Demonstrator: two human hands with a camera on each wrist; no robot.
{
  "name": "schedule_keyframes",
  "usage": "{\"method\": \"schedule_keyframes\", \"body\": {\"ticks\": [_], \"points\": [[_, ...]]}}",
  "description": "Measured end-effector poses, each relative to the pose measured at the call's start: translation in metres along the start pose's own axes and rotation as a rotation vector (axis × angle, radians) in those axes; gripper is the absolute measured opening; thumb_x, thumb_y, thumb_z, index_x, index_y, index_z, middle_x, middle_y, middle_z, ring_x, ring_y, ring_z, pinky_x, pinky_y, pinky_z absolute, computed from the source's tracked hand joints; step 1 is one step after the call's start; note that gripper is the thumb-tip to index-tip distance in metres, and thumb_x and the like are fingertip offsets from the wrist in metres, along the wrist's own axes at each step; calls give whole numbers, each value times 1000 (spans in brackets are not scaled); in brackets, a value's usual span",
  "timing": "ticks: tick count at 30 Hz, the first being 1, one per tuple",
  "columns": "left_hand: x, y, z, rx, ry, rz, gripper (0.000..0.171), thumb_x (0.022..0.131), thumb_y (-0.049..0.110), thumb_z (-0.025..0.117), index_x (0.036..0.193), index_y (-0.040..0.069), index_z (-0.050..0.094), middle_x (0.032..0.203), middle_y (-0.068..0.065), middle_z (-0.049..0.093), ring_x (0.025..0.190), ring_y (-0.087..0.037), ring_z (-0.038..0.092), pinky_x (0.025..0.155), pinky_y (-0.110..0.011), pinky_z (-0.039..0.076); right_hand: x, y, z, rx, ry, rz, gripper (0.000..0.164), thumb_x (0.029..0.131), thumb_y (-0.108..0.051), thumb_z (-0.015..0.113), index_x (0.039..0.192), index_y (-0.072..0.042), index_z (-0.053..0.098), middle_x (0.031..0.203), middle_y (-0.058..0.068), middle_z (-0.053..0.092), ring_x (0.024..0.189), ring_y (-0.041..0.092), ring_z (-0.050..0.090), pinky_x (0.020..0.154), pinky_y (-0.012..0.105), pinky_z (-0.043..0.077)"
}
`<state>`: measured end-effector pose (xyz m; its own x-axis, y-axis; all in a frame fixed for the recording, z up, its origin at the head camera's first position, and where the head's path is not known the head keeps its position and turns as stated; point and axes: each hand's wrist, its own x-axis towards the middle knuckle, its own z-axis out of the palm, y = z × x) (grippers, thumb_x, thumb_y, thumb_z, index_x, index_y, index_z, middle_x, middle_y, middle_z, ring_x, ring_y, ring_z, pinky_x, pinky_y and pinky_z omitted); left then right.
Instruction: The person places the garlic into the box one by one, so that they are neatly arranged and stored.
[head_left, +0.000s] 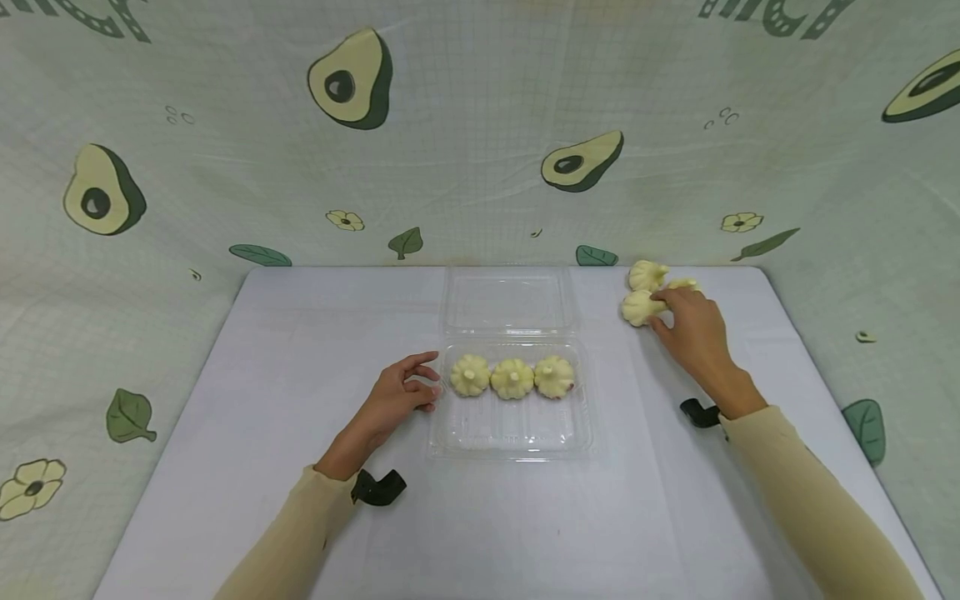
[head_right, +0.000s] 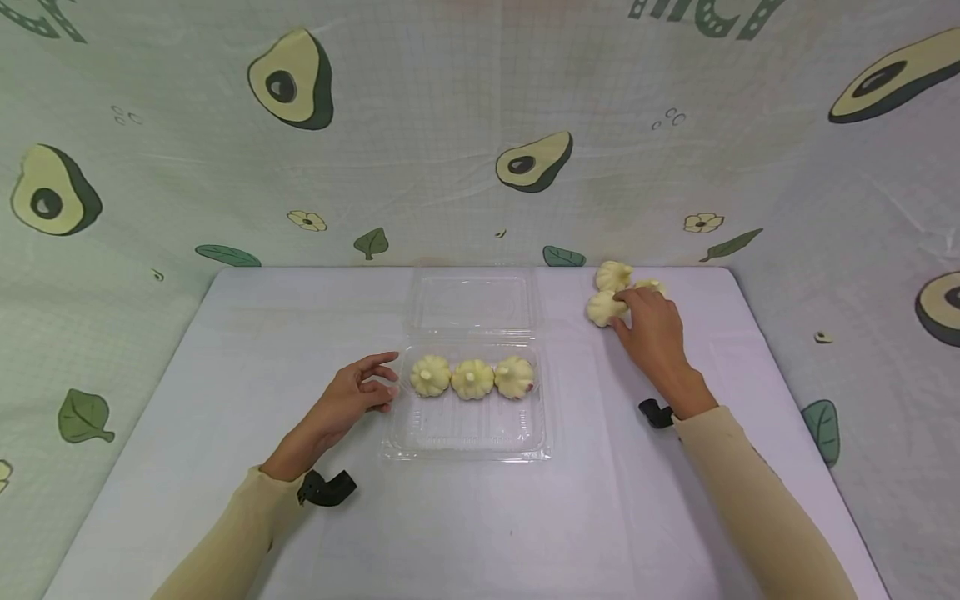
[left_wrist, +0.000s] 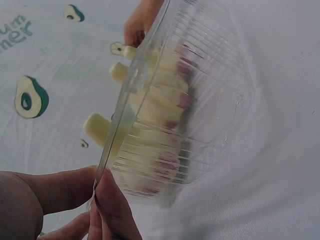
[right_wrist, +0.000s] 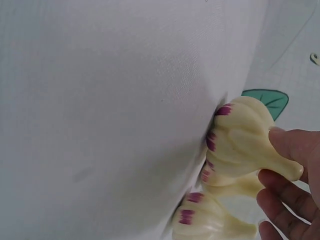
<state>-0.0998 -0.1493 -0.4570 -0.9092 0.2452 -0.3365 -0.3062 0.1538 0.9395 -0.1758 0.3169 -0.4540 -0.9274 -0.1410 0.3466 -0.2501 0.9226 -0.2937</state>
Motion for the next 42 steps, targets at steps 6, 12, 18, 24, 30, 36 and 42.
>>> {"method": "schedule_keyframes", "body": {"ticks": [6, 12, 18, 24, 30, 36, 42], "points": [[0, 0, -1, -3, 2, 2, 64, 99, -7, 66, 158, -2, 43, 124, -17, 56, 85, -15, 67, 73, -25, 59, 2, -1, 2, 36, -7, -3, 40, 87, -2, 85, 121, 9, 68, 118, 32, 69, 116, 52, 60, 96, 69, 46], [1, -1, -1, -2, -3, 4, 63, 100, -7, 66, 158, -3, 42, 124, -17, 57, 85, -15, 67, 73, -25, 59, 4, 2, 5, 60, -42, 13, 46, 86, -5, 87, 124, 10, 65, 118, 33, 68, 112, 53, 61, 93, 68, 47], [2, -1, -1, 0, 0, 7, 63, 100, -7, 66, 158, -2, 43, 123, -16, 57, 85, -15, 67, 73, -25, 59, 6, 2, 7, 39, -78, 26, 50, 86, -10, 89, 125, 8, 64, 117, 35, 67, 105, 54, 62, 87, 67, 47], [3, -1, -2, 2, -1, 3, 63, 100, -7, 66, 158, -2, 43, 123, -16, 57, 86, -15, 67, 73, -25, 59, 7, 2, 8, 44, -71, 19, 51, 85, -10, 89, 125, 10, 65, 123, 34, 66, 113, 54, 61, 92, 69, 47], [2, -1, -2, 4, -4, 6, 63, 100, -7, 66, 158, -2, 43, 124, -17, 57, 87, -15, 67, 74, -25, 59, 9, 2, 11, 63, -92, 29, 53, 84, -9, 89, 127, 11, 66, 127, 35, 65, 120, 54, 57, 98, 69, 45], [2, -2, -3, 8, -9, 16, 62, 100, -6, 66, 158, -3, 43, 124, -17, 57, 88, -17, 67, 74, -25, 59, 9, 3, 14, 88, -136, 58, 53, 87, -9, 87, 130, 11, 63, 127, 35, 65, 117, 55, 60, 96, 67, 48], [3, -4, -3, 7, -7, 14, 62, 100, -6, 67, 157, -3, 43, 123, -17, 57, 87, -16, 68, 73, -25, 59, 9, 3, 15, 95, -140, 53, 56, 85, -8, 88, 131, 11, 63, 126, 34, 66, 115, 55, 60, 95, 66, 48]]}}
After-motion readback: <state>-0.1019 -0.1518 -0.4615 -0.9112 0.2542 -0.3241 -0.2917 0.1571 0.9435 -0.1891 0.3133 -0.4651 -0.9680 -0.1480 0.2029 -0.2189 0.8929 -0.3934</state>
